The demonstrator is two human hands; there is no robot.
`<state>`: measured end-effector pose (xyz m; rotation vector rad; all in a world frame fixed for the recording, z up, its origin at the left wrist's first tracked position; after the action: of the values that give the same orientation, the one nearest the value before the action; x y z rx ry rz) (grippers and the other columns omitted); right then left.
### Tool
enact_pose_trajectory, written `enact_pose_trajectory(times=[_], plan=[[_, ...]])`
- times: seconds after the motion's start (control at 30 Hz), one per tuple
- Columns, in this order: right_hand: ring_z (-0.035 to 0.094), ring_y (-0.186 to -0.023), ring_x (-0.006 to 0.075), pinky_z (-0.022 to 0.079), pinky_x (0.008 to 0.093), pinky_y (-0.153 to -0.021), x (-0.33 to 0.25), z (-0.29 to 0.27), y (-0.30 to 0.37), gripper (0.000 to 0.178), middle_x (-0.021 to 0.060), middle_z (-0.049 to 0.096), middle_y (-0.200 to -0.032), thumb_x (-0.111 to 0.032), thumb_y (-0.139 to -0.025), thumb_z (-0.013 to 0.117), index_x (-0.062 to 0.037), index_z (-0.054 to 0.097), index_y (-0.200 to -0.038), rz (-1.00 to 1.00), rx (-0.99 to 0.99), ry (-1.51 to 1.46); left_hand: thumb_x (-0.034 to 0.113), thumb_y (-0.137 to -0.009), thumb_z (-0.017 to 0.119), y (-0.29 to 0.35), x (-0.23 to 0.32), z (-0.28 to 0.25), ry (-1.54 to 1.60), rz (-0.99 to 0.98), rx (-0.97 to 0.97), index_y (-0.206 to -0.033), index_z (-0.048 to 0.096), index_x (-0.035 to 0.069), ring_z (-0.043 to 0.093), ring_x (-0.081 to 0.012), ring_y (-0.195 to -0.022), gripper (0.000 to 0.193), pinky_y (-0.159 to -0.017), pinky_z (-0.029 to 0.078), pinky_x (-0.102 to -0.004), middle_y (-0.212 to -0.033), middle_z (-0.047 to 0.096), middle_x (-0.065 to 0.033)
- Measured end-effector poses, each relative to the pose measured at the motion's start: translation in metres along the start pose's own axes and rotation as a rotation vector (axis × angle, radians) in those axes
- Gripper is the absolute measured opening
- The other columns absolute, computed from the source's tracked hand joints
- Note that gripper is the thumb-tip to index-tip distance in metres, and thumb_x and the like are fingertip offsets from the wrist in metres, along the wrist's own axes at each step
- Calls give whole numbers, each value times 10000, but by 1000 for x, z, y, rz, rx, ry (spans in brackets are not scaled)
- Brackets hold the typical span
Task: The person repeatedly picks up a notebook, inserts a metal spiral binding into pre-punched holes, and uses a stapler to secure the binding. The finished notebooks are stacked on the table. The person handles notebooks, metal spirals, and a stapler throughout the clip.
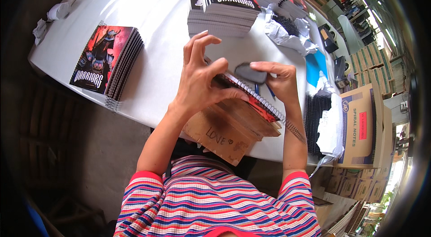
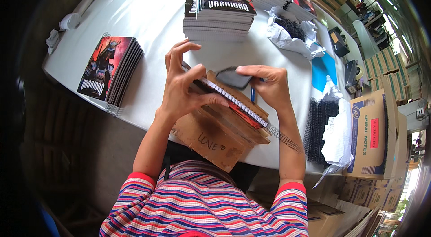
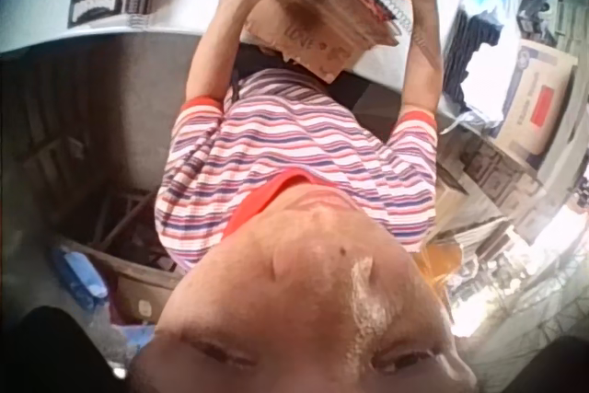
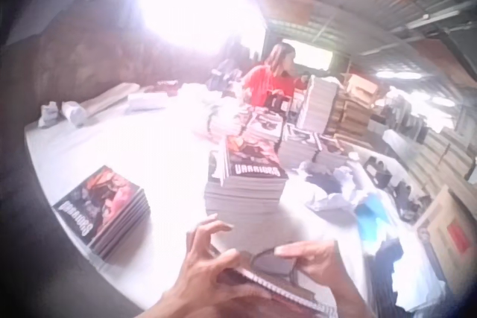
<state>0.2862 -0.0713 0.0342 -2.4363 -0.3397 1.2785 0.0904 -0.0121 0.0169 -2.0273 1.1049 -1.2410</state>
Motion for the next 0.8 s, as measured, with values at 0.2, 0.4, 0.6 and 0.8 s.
enact_pose_trajectory(times=[0.2,0.4,0.6,0.8], plan=[[673,-823,227,523,281,-764,-8,9,-13,311,139,684,-894,157,-646,564,-22,701,-860,-156,-100,3,423,-421,850,1,-6,-2,-3,-7,-22,-722,554,73,310,-388,-1205,548,-951,347,-490,-1229,376,-143],[664,-862,227,516,291,-791,-12,16,-23,285,169,677,-900,137,-672,554,5,693,-883,-193,-140,-127,332,-360,902,0,-23,0,252,-122,68,-806,524,66,360,-328,-1117,642,-778,473,-415,-1145,329,-160],[669,-830,263,528,330,-791,-22,24,-31,200,173,678,-864,92,-675,603,20,695,-837,-259,-140,-188,354,-349,903,3,-34,1,298,-196,120,-836,490,63,349,-303,-1090,701,-805,441,-410,-1004,407,-96],[673,-831,229,530,276,-749,-46,30,-32,293,147,682,-892,120,-662,587,-21,698,-893,-416,-158,-253,349,-352,909,6,-46,5,296,-214,111,-876,410,62,366,-291,-1072,779,-850,404,-390,-1027,403,-124]])
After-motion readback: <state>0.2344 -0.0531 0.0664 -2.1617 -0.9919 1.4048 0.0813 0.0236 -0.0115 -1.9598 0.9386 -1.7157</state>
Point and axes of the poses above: each hand's wrist, its own y-axis away from the middle knuckle, its own z-axis out of the palm, x = y × z, the point moved 3 cm from there along -y, towards the middle knuckle
